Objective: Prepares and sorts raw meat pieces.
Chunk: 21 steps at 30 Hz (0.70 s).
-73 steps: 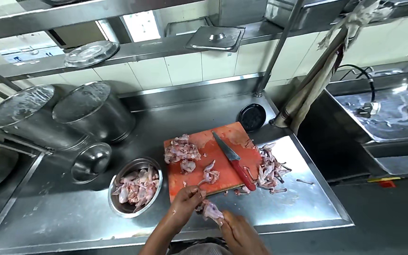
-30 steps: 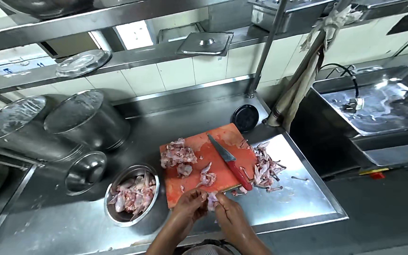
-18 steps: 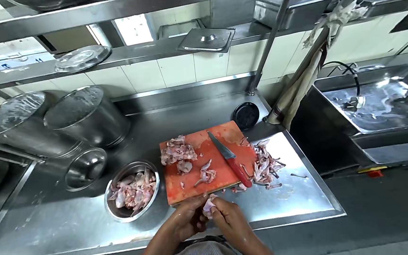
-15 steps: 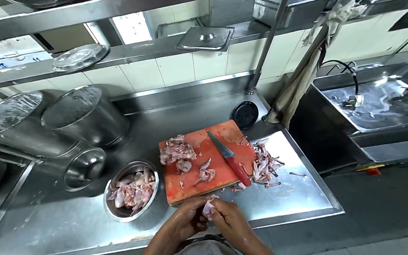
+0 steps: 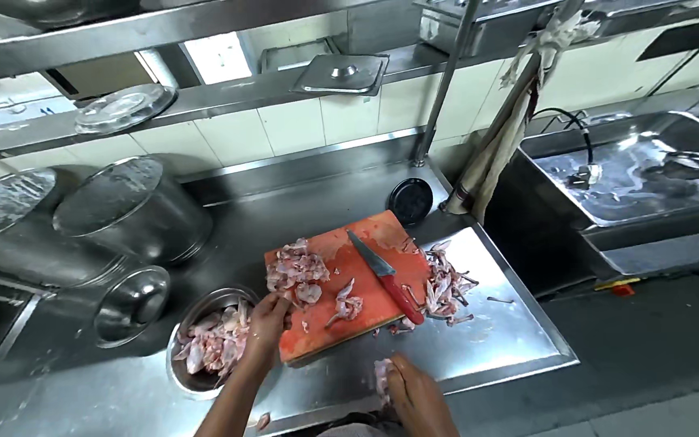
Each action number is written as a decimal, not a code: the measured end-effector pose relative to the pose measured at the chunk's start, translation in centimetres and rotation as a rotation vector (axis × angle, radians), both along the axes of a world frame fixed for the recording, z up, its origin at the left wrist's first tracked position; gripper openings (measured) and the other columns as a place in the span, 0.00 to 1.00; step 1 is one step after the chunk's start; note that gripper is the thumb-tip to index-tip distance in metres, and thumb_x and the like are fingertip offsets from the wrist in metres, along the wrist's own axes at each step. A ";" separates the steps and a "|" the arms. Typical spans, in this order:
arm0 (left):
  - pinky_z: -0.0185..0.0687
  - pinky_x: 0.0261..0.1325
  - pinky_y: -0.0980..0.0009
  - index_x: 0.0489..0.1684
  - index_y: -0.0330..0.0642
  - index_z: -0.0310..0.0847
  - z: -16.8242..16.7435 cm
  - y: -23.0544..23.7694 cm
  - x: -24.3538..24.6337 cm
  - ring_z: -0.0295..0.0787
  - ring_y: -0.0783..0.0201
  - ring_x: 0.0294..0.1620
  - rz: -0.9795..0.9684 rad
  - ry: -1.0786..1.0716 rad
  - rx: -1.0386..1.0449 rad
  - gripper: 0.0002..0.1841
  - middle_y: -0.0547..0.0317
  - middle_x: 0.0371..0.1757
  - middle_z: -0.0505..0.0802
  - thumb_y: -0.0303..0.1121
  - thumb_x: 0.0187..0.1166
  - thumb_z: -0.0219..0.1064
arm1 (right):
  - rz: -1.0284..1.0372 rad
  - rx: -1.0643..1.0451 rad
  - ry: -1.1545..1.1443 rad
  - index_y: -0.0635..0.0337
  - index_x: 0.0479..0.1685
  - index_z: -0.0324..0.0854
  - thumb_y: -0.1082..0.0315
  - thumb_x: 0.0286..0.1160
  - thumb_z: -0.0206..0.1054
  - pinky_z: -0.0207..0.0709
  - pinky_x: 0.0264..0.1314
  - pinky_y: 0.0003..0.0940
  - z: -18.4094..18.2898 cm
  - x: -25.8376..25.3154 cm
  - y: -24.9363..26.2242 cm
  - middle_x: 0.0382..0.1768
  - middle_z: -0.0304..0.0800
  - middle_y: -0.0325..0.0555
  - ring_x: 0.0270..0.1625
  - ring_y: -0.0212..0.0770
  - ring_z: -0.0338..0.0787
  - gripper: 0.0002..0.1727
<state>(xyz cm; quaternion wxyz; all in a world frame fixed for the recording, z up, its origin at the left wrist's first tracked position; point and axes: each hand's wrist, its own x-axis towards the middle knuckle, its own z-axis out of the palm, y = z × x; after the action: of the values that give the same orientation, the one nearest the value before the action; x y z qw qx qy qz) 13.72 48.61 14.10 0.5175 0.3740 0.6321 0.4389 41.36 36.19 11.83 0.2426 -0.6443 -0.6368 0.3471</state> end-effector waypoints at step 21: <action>0.84 0.57 0.66 0.64 0.37 0.83 -3.7 -2.3 9.7 0.87 0.67 0.51 -0.984 -0.203 -0.036 0.15 0.58 0.54 0.91 0.32 0.88 0.58 | -0.316 -0.369 1.249 0.59 0.61 0.77 0.60 0.90 0.44 0.82 0.35 0.30 -1.5 1.9 1.3 0.37 0.88 0.44 0.33 0.35 0.86 0.19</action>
<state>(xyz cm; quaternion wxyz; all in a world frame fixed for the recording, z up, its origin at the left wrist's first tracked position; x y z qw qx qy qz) 23.45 46.35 10.43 0.7284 0.5743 0.3348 0.1658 43.23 37.53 10.37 0.4994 -0.4389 -0.2048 0.7184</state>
